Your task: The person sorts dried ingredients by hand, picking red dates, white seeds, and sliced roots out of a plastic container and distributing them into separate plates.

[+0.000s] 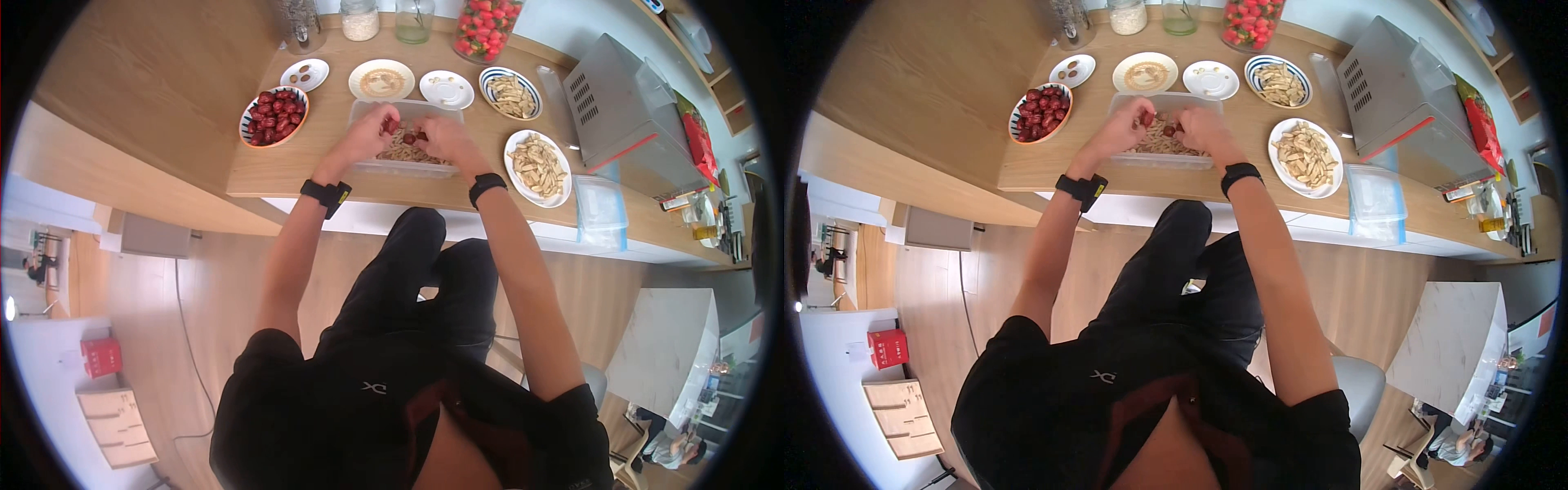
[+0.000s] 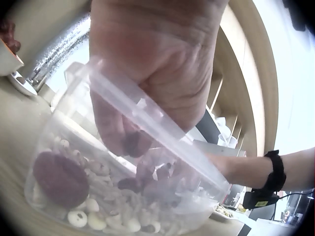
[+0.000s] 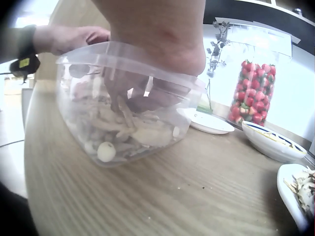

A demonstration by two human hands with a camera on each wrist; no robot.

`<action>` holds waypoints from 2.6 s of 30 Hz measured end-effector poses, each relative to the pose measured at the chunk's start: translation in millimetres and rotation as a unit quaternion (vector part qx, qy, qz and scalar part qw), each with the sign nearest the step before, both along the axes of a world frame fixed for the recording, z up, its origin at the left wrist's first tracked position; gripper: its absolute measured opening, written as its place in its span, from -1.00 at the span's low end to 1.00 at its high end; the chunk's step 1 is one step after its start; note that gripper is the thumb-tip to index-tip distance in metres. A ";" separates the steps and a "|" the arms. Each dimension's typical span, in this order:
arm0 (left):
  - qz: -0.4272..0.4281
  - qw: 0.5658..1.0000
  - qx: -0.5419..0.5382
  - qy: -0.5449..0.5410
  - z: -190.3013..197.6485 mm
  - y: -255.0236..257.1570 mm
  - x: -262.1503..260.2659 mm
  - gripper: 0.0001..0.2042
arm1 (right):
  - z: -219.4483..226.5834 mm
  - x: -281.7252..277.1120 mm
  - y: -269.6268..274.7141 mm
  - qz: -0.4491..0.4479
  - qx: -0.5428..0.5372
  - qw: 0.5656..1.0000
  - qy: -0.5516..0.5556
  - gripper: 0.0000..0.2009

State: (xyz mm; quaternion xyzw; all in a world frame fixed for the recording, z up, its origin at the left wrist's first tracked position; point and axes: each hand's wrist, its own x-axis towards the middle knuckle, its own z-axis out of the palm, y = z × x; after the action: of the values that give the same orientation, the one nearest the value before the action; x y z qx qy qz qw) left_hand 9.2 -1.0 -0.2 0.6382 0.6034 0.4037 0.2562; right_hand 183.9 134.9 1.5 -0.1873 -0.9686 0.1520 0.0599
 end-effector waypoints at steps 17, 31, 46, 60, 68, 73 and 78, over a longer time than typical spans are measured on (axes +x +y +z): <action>0.370 0.843 0.009 0.391 7.1 -86.9 -140.9 -0.66 | -16.2 0.4 1.0 0.022 0.033 0.995 0.094 -0.70; -0.057 0.932 -0.052 0.355 -18.1 52.4 -14.9 -0.65 | -18.3 -2.0 2.8 -0.012 0.056 0.998 0.000 -0.79; 0.281 0.954 -0.095 0.031 43.1 66.8 -199.5 -0.77 | -14.8 -1.3 2.4 -0.023 0.022 0.999 0.013 -0.65; -0.048 0.970 -0.004 0.238 25.4 30.2 7.3 -0.71 | -19.1 -0.8 6.4 -0.005 -0.028 0.995 0.099 -0.75; -0.035 0.973 0.027 0.228 -17.0 42.7 22.3 -0.76 | -11.1 -1.3 3.8 -0.028 -0.029 0.996 0.084 -0.80; 0.006 0.972 0.019 0.233 -5.2 33.6 6.3 -0.83 | -14.1 -1.4 3.8 -0.040 -0.014 0.996 0.079 -0.81; 0.199 0.959 0.069 0.191 60.3 -15.1 -52.5 -0.77 | -24.3 -4.3 4.6 -0.030 0.010 0.999 0.034 -0.77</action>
State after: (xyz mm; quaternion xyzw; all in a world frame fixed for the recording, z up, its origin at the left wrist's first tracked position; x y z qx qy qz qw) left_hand -43.3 -16.1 60.0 0.5867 0.7264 0.3579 0.0061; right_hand 179.6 139.5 -22.9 -0.2104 -0.9615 0.1463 0.0991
